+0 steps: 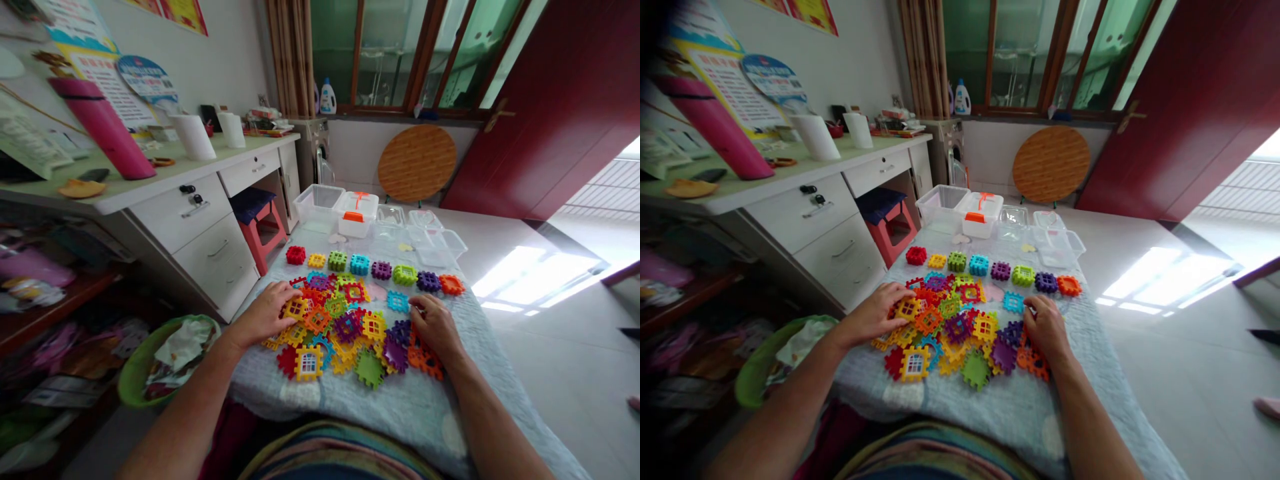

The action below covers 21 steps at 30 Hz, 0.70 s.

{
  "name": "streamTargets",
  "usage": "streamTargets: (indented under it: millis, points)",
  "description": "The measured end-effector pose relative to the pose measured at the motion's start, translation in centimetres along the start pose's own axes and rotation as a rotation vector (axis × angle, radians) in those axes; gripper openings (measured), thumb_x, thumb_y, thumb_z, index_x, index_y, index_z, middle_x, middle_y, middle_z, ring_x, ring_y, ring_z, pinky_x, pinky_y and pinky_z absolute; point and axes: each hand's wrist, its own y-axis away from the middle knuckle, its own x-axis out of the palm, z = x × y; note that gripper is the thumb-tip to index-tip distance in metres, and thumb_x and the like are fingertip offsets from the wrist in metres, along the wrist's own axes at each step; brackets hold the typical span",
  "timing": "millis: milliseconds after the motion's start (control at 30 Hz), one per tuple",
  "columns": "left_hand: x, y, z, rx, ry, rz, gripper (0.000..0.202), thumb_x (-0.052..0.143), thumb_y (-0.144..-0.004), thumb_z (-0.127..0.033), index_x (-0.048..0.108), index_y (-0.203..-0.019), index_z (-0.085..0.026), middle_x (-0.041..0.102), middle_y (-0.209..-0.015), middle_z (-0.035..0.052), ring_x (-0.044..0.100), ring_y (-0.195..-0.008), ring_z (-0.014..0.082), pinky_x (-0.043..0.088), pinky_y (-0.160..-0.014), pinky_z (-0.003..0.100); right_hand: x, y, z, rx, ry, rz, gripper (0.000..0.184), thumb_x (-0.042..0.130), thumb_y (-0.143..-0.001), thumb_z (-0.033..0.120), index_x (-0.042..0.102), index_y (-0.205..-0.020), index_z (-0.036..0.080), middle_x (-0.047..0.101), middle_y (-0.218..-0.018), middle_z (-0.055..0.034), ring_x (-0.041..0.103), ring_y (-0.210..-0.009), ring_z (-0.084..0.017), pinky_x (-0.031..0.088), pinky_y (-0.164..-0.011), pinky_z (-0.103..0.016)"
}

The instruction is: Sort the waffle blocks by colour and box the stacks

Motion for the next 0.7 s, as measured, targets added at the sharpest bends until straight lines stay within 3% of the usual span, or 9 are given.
streamTargets:
  millis: [267, 500, 700]
  points:
    - [-1.2, -0.9, -0.2, -0.085, 0.214, -0.018, 0.013, 0.059, -0.080, -0.022, 0.066, -0.090, -0.018, 0.064, -0.092, 0.0040, 0.059, -0.086, 0.0184, 0.047, -0.081, 0.031, 0.0, 0.0, 0.0, -0.005, 0.015, 0.001, 0.018, 0.048, -0.083, 0.025, 0.066, -0.087, 0.020, 0.065, -0.088, -0.0060, 0.060, -0.084, -0.021, 0.047, -0.079, -0.033]
    - [-1.3, -2.6, -0.8, -0.207, 0.543, -0.029, 0.025, 0.061, -0.079, -0.035, 0.064, -0.095, -0.016, 0.067, -0.087, 0.0023, 0.061, -0.075, 0.0157, 0.047, -0.067, 0.026, 0.0, 0.0, 0.0, 0.000, 0.014, 0.001, 0.018, 0.049, -0.082, 0.025, 0.066, -0.086, 0.020, 0.066, -0.089, -0.0064, 0.060, -0.085, -0.021, 0.046, -0.080, -0.034]
    - [0.9, -5.8, -2.4, -0.063, 0.587, 0.038, 0.022, 0.060, -0.080, -0.030, 0.063, -0.098, -0.017, 0.069, -0.089, 0.0032, 0.064, -0.081, 0.0165, 0.050, -0.075, 0.029, -0.1, 0.1, 0.2, 0.002, 0.017, 0.008, 0.019, 0.048, -0.083, 0.025, 0.066, -0.087, 0.019, 0.065, -0.087, -0.0063, 0.060, -0.084, -0.021, 0.047, -0.079, -0.034]
